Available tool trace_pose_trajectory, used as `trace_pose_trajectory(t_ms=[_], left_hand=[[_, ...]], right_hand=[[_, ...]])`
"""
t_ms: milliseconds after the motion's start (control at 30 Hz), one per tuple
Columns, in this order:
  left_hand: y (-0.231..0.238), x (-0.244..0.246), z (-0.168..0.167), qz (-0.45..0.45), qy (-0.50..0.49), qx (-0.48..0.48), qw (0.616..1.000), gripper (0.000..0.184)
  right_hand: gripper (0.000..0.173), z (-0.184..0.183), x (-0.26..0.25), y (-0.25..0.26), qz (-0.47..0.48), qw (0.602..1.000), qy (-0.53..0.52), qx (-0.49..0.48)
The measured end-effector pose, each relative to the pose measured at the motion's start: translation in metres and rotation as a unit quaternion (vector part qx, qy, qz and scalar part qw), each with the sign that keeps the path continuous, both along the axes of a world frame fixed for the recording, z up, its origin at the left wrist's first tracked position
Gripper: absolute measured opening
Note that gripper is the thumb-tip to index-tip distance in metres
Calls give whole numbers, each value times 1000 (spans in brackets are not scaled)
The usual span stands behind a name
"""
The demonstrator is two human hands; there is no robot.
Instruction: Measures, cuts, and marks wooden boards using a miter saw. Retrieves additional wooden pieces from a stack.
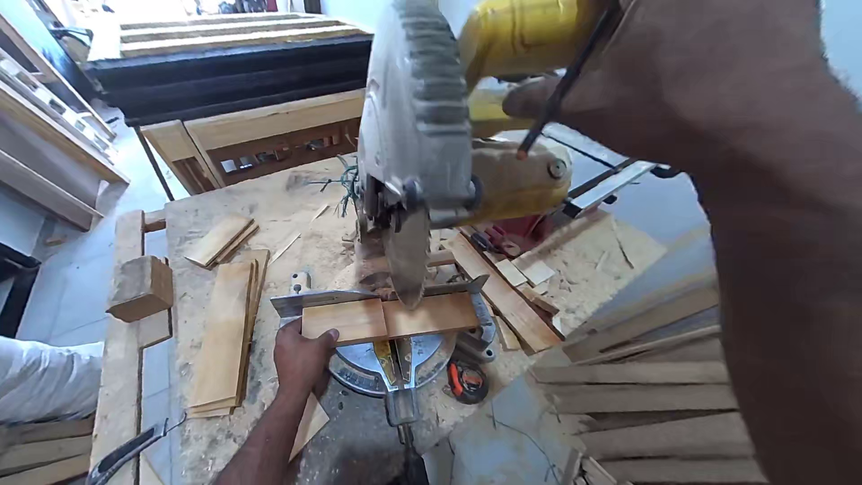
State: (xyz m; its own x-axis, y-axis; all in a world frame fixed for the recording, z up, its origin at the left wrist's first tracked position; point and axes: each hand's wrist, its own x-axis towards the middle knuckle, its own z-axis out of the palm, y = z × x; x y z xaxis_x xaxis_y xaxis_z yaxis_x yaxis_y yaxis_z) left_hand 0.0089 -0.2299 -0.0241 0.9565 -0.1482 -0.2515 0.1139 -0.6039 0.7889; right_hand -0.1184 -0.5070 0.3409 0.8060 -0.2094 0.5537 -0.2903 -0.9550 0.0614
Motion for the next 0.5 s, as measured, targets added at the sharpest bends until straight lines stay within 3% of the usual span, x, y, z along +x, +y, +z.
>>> trace_pose_trajectory(t_ms=[167, 267, 400, 500], left_hand=[[2, 0, -1, 8, -4, 0, 1000, 47], [4, -1, -3, 17, -3, -1, 1000, 49], [4, 0, 0, 6, 8, 14, 1000, 58], [2, -2, -1, 2, 9, 18, 1000, 61]], right_hand=[[38, -26, -54, 33, 30, 984, 177, -12], [49, -73, -80, 51, 30, 952, 300, 43], [30, -132, -102, 56, 102, 976, 191, -35], [29, -137, -108, 59, 101, 978, 174, -51]])
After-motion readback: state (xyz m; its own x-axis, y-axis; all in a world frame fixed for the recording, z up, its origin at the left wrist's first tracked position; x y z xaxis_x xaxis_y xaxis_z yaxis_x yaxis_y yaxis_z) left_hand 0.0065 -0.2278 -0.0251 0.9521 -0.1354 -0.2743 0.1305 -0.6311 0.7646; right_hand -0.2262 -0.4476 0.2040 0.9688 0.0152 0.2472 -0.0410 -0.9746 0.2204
